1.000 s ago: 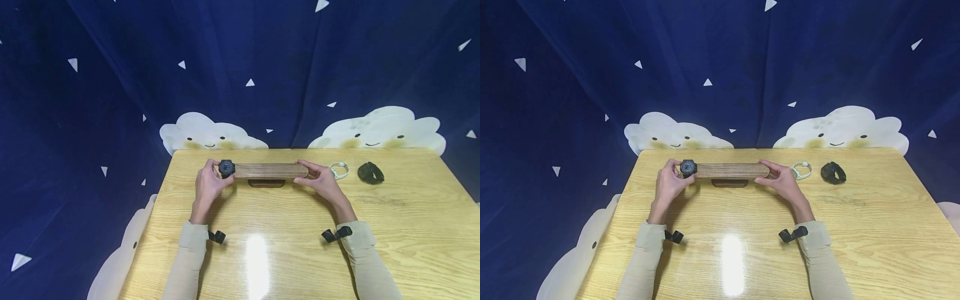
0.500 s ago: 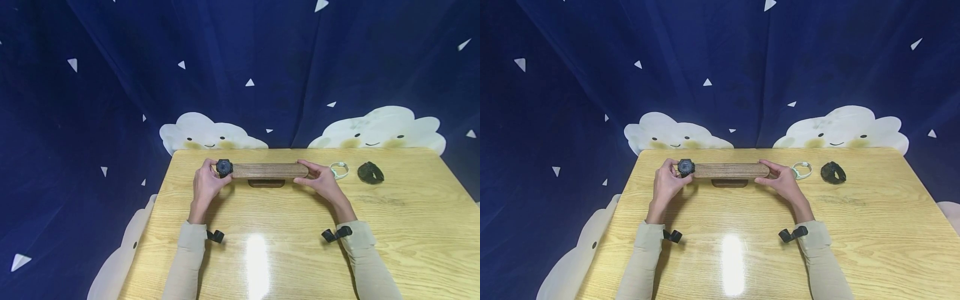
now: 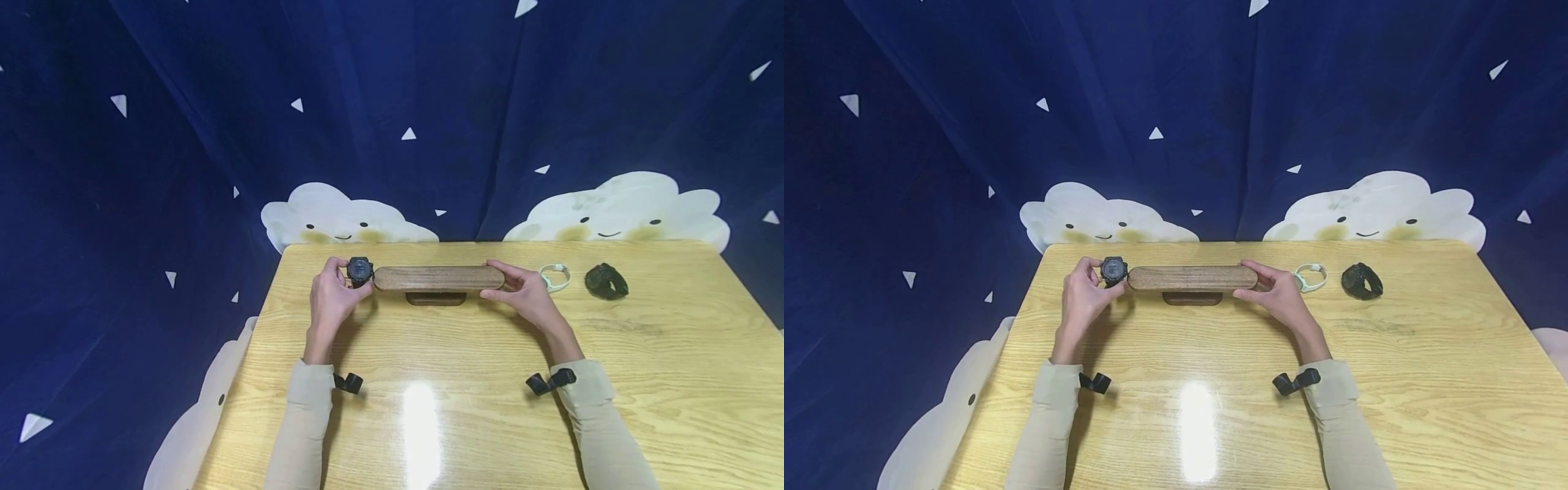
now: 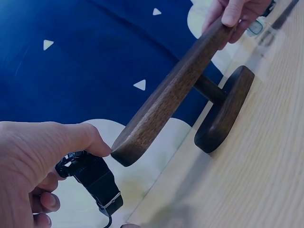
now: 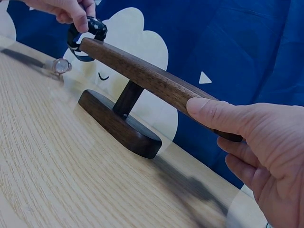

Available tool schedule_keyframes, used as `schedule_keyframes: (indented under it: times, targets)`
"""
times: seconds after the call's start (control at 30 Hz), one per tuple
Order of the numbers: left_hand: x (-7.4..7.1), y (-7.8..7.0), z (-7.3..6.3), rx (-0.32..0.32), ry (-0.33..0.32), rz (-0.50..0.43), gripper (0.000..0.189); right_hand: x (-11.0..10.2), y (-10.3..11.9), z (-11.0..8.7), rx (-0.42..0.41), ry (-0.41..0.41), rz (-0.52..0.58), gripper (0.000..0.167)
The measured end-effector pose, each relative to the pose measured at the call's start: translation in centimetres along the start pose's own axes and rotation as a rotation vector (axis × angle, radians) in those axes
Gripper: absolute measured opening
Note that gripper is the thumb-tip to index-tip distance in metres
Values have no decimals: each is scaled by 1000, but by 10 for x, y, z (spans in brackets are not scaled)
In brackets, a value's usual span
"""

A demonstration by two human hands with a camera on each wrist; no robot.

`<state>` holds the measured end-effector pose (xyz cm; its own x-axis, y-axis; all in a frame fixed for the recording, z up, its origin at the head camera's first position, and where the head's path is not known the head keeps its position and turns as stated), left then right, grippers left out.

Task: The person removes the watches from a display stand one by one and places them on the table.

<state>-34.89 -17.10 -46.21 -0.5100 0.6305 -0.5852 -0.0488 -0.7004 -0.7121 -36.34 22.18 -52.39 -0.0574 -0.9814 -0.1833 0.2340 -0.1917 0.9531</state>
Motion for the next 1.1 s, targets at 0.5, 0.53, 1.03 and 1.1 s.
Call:
schedule_keyframes:
  times: [0.5,0.53,1.03,1.1]
  targets:
    - [-11,10,7,-21,-32,-2,64,0,1,0,-4,3,-2,69]
    - [-12,11,7,-23,-32,0,64,0,1,0,-3,3,-2,69]
    - [-24,20,12,-35,-75,-7,62,0,2,0,5,6,11,67]
    - [-25,22,13,-32,-83,-8,62,1,2,0,-1,8,15,68]
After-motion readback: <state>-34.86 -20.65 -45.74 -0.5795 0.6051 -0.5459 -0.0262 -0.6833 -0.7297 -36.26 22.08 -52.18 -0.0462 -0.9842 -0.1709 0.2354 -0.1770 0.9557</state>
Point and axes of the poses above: each hand's wrist, its own z-axis towards the middle knuckle, its own x-axis out of the palm, y = z × x, the point moved 10 cm from there along z, towards the middle knuckle, and after that the axes turned 13 degrees about -y, right-handed, at the moved point
